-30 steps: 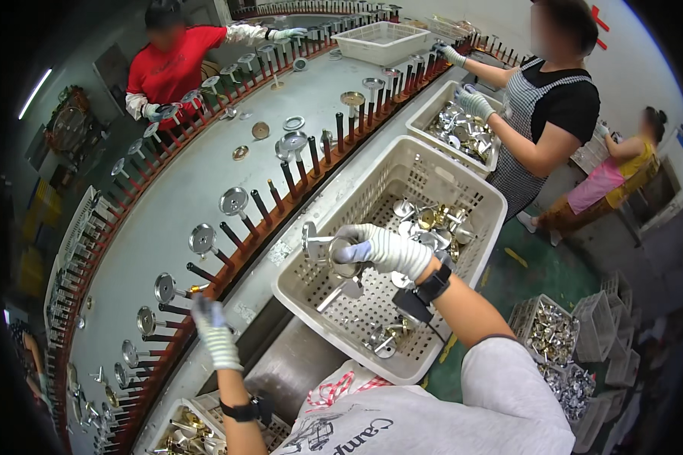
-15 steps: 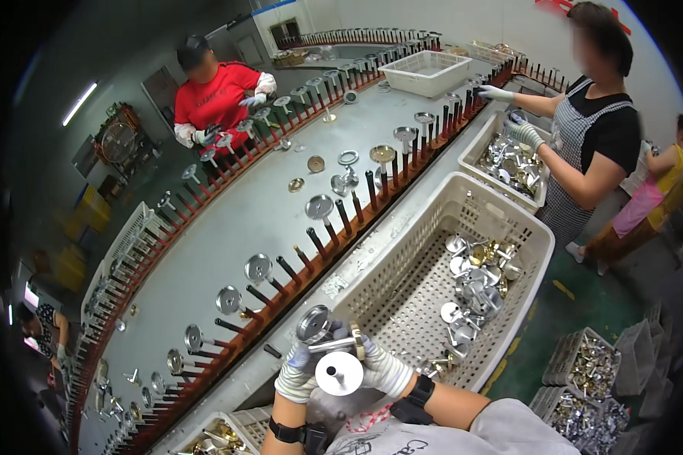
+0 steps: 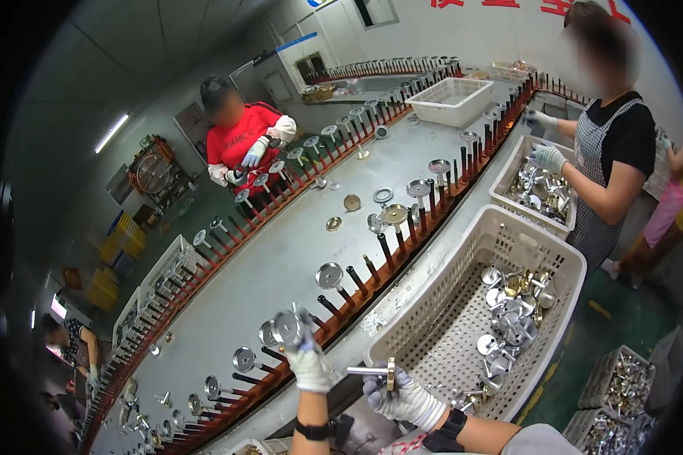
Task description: The person repeatedly picks up small metal components from a white plastic basket and places them onto vertical pegs on a long assembly table. The person wears gloves and handles the parts one by one, organizing them in a row along the pegs.
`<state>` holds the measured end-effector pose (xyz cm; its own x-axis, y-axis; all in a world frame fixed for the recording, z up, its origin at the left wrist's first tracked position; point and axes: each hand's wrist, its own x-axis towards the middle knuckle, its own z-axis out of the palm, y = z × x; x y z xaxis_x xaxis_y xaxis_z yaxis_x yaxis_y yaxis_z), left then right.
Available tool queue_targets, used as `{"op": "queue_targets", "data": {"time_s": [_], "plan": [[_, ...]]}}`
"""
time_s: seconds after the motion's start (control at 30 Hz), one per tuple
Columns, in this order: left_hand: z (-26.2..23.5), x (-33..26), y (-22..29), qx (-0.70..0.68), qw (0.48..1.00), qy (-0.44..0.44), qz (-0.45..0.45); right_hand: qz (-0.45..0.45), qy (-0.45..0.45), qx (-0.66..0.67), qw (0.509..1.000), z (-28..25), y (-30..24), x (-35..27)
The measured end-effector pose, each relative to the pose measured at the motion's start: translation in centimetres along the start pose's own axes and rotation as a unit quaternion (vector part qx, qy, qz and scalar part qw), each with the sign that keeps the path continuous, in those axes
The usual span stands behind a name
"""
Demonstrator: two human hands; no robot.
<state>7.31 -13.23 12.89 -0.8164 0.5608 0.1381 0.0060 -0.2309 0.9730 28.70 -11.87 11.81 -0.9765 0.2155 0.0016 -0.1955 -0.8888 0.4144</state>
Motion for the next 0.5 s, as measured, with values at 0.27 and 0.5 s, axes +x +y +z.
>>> {"op": "queue_targets", "data": {"time_s": [0.27, 0.5], "plan": [[-4.7, 6.4, -5.7, 0.290, 0.952, 0.074, 0.062, -0.037, 0.079, -0.028, 0.996, -1.9, -1.1, 0.3], [-6.5, 5.8, -3.0, 0.202, 0.977, 0.073, 0.001, -0.055, 0.108, -0.093, 0.988, -2.3, -0.7, 0.8]]}}
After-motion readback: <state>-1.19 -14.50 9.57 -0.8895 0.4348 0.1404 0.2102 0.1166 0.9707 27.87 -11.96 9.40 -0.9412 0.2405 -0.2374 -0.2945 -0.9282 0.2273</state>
